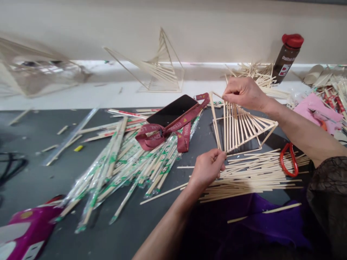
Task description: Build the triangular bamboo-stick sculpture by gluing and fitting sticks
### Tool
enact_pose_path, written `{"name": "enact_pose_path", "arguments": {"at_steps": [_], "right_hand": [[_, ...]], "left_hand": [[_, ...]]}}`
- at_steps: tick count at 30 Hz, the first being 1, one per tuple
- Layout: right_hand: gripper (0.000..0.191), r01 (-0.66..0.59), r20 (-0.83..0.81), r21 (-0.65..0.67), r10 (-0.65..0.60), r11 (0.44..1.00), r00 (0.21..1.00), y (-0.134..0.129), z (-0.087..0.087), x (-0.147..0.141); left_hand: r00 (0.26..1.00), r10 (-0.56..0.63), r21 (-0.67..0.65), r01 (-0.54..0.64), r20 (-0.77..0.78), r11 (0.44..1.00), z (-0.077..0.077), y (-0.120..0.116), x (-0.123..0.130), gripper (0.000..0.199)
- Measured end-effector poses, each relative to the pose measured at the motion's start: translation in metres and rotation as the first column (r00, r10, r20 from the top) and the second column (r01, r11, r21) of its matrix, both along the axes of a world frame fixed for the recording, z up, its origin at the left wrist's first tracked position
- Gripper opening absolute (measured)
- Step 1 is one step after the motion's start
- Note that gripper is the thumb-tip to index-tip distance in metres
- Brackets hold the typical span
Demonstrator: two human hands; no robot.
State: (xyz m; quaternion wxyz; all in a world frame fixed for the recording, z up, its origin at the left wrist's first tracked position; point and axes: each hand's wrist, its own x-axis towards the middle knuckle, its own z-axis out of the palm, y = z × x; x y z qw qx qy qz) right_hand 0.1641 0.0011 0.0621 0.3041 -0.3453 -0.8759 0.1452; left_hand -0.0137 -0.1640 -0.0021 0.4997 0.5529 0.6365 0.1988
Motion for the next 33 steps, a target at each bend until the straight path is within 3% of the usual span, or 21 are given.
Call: {"name": "enact_pose_path", "arguments": {"at_steps": [10, 18, 25, 31, 33], "right_hand": [[0.021, -0.040, 0.032, 0.026, 0.039, 0.999, 0.999, 0.000, -0.002, 0.001], [0.024, 0.007, 0.114, 0.106, -0.019, 0.994, 0.993, -0.002, -0.004, 0.000], [0.023, 0.025, 0.149, 0.082, -0.037, 0.996, 0.988, -0.002, 0.001, -0.001], [0.014, 0.055, -0.046, -0.070, -0.058, 0.996, 0.997, 0.005, 0.018, 0.009], [0.013, 0.080, -0.222, -0.169, -0.117, 0.982, 0.968, 0.005, 0.028, 0.015]], "left_hand": [[1.000, 0.009, 0.003, -0.009, 0.022, 1.000, -0.006, -0.001, -0.002, 0.031], [0.999, 0.033, -0.013, -0.033, 0.013, 0.999, 0.001, -0.001, 0.001, 0.032], [1.000, 0.022, -0.010, -0.022, 0.007, 1.000, -0.004, 0.001, -0.003, 0.033], [0.998, 0.018, -0.012, -0.018, 0.057, 1.000, -0.006, 0.003, -0.009, 0.041], [0.990, 0.106, 0.099, -0.115, 0.092, 0.988, 0.001, 0.001, -0.012, 0.041]]}}
